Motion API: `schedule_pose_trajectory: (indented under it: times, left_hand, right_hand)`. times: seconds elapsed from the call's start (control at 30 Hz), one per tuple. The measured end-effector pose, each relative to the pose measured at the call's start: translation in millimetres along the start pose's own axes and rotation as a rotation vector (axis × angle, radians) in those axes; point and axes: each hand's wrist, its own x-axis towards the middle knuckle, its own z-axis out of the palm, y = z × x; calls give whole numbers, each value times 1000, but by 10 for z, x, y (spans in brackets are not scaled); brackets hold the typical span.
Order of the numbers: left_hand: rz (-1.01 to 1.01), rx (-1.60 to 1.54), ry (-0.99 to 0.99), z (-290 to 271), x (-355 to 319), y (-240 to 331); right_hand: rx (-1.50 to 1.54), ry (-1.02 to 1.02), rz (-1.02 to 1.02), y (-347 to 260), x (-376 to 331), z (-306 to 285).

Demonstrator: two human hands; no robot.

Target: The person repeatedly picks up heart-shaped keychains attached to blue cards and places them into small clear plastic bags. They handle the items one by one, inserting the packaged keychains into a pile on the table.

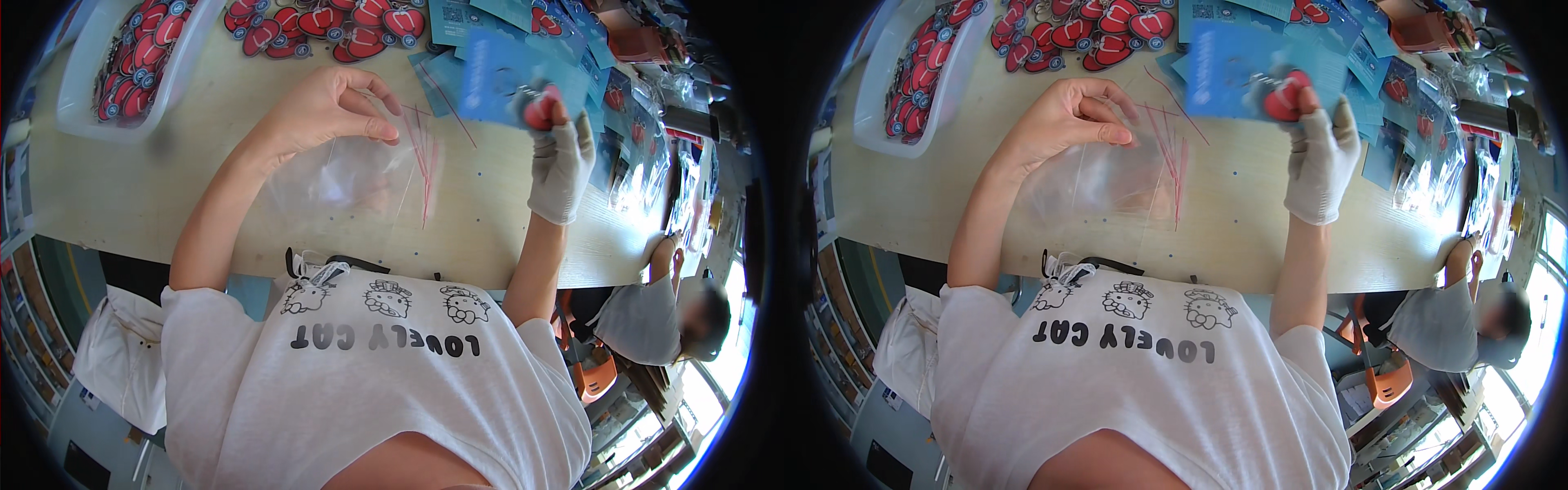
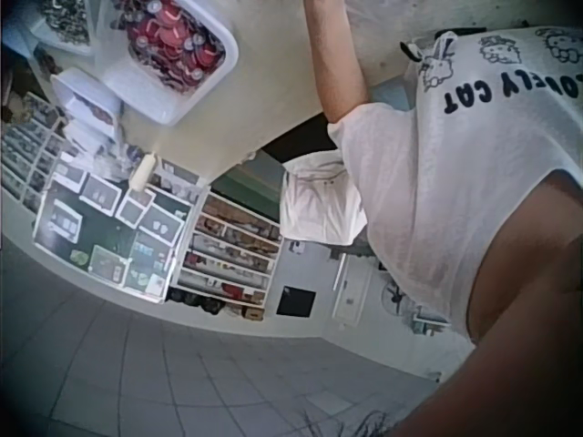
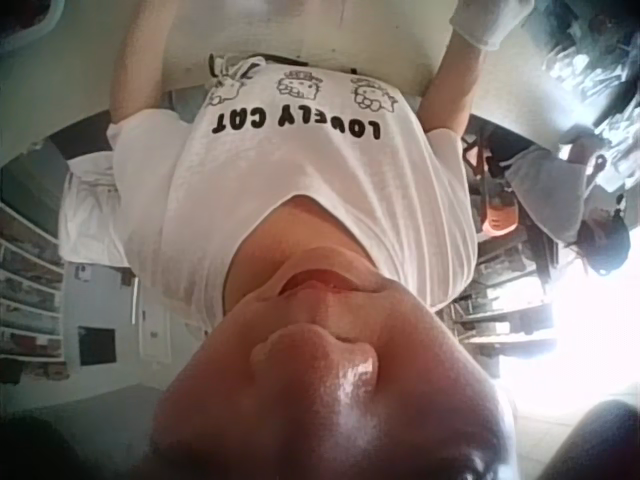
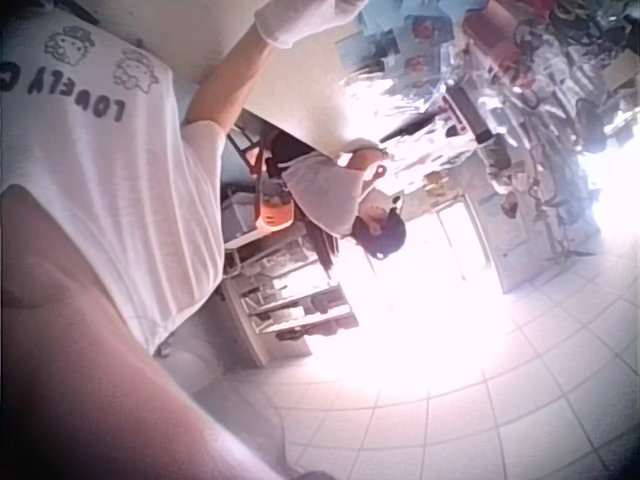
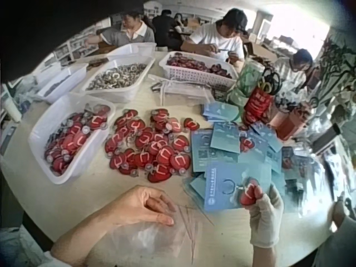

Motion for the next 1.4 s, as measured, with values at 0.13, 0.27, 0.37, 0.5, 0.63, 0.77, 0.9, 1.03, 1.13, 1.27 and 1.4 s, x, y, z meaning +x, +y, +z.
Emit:
schedule_pose_trajectory:
  times: [0.13,0.27,0.37,0.5,0.63,0.77,0.9,1.03,1.13,1.27,1.4]
  left_hand:
    - [-3,33,23,8,-9,7]
    - [-13,20,29,25,-19,40]
    - [10,31,45,31,-13,42]
    - [37,4,55,32,-12,-4]
    - [32,86,80,146,20,7]
    - [6,146,15,218,60,3]
    - [-21,110,28,288,59,-40]
    - [-21,20,30,340,59,25]
    - [7,-36,1,348,89,25]
    - [18,-11,-21,372,82,108]
    - [76,-74,-84,463,143,165]
  right_hand:
    - [-24,-9,-5,25,45,-65]
    - [-29,-47,98,21,-57,69]
    - [-63,-97,116,-10,-85,85]
    - [-227,-188,102,-78,-103,75]
    - [-406,-335,176,-186,-80,82]
    - [-560,-431,204,-144,-143,291]
    - [-630,-496,195,-287,-149,355]
    - [-552,-417,148,-360,-197,294]
    - [-764,-529,101,-352,-157,213]
    - [-888,-743,5,-462,-159,194]
    - [-782,-754,-30,-456,-215,78]
